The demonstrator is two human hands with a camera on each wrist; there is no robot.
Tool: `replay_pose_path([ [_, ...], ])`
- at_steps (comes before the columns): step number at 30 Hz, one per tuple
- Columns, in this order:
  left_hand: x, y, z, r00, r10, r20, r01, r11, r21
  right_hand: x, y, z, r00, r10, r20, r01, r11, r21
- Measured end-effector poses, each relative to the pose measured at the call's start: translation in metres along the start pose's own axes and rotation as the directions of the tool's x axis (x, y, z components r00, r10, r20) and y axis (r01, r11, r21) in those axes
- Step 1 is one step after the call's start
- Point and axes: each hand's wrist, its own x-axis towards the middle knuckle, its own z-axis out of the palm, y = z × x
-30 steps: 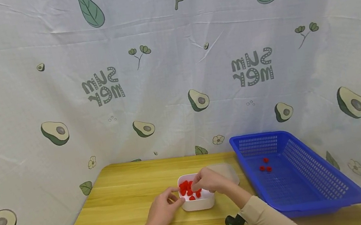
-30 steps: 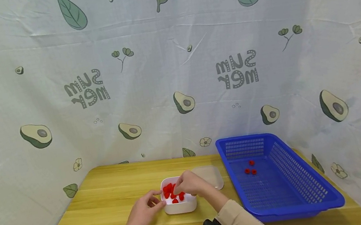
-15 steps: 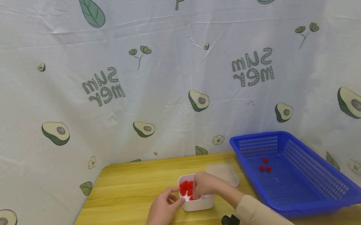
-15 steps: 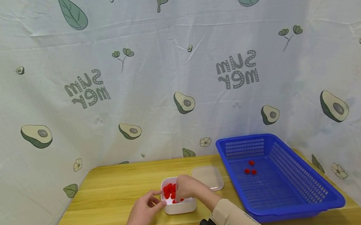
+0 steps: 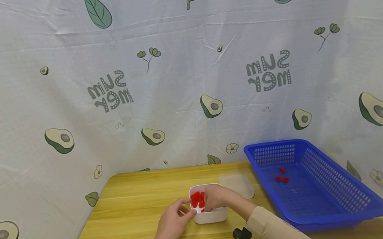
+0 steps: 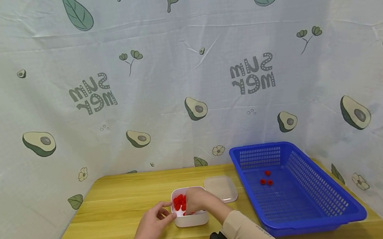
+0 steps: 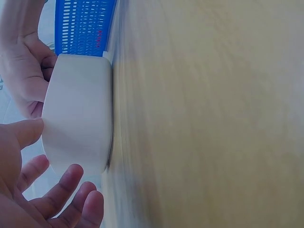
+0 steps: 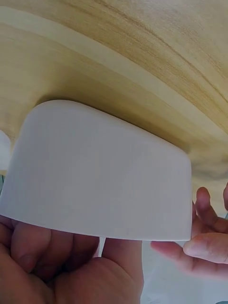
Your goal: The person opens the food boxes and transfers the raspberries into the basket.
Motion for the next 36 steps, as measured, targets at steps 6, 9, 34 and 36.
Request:
replay_pose_path([
  [6,0.0,0.0,0.0,1.0,-0.009,0.008,0.009,1.0,-0.002,0.0,-0.004,-0.001,0.999,-0.027,-0.023,0.024,0.992,-0.125],
  [9,0.001,0.0,0.0,1.0,-0.01,0.006,0.01,1.0,-0.005,0.001,-0.005,-0.001,0.999,-0.019,-0.048,0.01,0.982,-0.189],
  [34,0.0,0.0,0.0,1.0,0.0,0.002,0.0,1.0,-0.008,0.015,0.003,0.011,0.991,-0.128,-0.047,0.107,0.945,-0.308],
  [36,0.0,0.0,-0.001,1.0,0.002,0.001,-0.002,1.0,-0.01,0.015,0.003,0.011,0.988,-0.143,-0.051,0.122,0.947,-0.297],
])
